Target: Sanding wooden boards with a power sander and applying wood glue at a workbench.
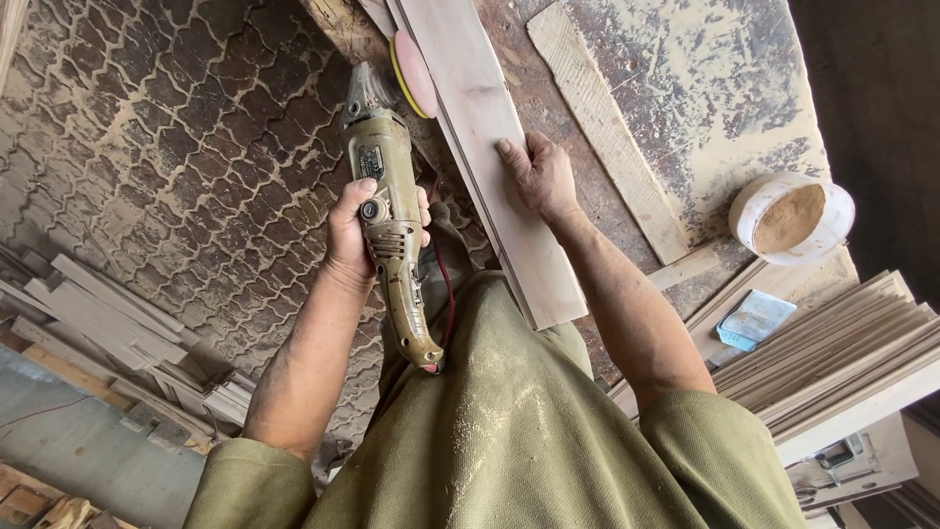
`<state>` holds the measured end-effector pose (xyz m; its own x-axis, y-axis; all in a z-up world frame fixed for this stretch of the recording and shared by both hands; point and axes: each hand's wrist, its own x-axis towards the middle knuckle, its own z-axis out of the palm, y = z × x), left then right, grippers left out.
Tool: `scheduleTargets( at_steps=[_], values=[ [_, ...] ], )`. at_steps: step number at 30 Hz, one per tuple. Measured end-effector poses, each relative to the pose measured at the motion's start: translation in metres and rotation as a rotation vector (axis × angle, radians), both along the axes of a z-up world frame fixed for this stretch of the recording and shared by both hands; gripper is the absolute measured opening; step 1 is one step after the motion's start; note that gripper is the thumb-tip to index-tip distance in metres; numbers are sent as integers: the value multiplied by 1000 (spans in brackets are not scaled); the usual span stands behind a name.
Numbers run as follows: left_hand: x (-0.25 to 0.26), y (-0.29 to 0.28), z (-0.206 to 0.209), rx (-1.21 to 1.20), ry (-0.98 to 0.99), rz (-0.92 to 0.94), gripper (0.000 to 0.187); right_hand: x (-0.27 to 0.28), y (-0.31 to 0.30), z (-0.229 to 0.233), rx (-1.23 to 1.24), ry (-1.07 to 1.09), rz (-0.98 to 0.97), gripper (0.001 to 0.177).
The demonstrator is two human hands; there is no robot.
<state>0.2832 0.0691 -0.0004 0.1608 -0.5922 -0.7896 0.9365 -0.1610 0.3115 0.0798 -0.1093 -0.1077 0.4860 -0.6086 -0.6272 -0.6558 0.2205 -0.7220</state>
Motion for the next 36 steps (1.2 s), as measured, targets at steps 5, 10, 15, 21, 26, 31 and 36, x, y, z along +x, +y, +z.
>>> scheduleTargets(
  at_steps=[5,10,15,21,26,31,36],
  values=[
    [1,1,-5,-39,8,-7,52,-1,1,-1,0,15,-2,45],
    [-1,-1,-1,-27,25,1,51,0,0,-2,0,23,-12,43],
    [-4,-1,6,-16,35,-12,52,-2,0,-9,16,27,-15,42],
    [-6,0,29,59,55,19,50,-6,-7,51,163,26,25,45],
    [32,21,45,-481,125,-176,65,-92,18,44,557,-117,64,38],
    [32,50,92,-14,-488,-386,59,-63,13,23,456,-294,-134,43],
    [10,87,82,-128,-675,-208,100,10,2,2,373,-415,-457,46]
  ],
)
